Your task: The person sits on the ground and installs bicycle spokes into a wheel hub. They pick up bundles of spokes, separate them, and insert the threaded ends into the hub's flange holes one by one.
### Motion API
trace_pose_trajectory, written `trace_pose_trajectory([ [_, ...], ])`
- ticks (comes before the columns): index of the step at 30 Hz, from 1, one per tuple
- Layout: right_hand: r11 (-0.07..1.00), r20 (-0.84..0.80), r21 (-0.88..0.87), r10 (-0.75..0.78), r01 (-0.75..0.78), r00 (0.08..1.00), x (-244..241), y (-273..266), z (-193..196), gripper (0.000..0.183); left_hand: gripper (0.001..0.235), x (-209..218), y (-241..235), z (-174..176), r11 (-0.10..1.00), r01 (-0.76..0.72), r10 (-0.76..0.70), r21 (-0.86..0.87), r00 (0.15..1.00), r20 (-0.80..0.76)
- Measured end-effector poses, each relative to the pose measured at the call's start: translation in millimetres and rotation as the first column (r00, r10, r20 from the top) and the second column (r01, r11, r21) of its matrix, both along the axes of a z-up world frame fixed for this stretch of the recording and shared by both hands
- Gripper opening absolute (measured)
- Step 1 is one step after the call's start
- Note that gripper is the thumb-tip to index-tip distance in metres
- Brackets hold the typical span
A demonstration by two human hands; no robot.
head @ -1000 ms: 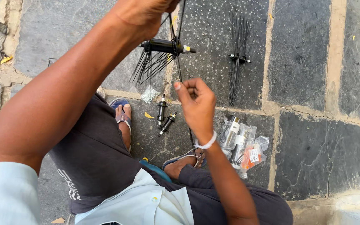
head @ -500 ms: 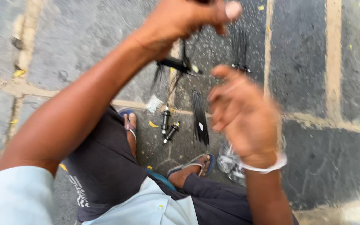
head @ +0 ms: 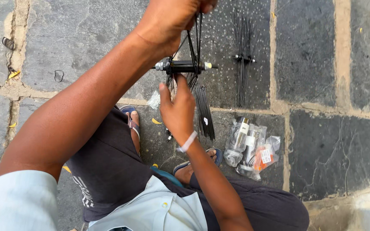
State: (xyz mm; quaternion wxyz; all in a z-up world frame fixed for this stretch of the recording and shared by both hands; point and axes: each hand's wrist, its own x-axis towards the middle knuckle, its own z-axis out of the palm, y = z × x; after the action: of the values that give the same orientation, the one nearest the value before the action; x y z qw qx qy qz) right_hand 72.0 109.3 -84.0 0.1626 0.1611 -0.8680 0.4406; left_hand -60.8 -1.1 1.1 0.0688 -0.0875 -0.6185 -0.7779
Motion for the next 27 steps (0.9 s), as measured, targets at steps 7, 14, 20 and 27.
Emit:
trace_pose_trajectory([
  [7, 0.999, 0.217, 0.047, -0.008, -0.003, 0.976, 4, 18, 0, 0.019, 0.035, -30, -4, -36, 0.999, -0.048, 0.052, 0.024, 0.980, -0.191],
  [14, 0.461, 0.389, -0.887, 0.737, 0.010, 0.552, 6, 69, 114, 0.037, 0.021, 1, -14, 13, 0.985, 0.117, -0.133, -0.129, 0.983, -0.123],
  [20, 0.560, -0.053, -0.793, 0.331, -0.241, 0.942, -52, 90, 153, 0.038, 0.038, 24, -5, 37, 0.909, 0.316, -0.379, -0.273, 0.898, -0.222],
  [27, 0.918, 0.467, 0.387, -0.109, -0.092, 0.878, -93, 93, 70, 0.077, 0.030, 36, -12, 40, 0.899, 0.367, -0.416, -0.240, 0.888, -0.199],
])
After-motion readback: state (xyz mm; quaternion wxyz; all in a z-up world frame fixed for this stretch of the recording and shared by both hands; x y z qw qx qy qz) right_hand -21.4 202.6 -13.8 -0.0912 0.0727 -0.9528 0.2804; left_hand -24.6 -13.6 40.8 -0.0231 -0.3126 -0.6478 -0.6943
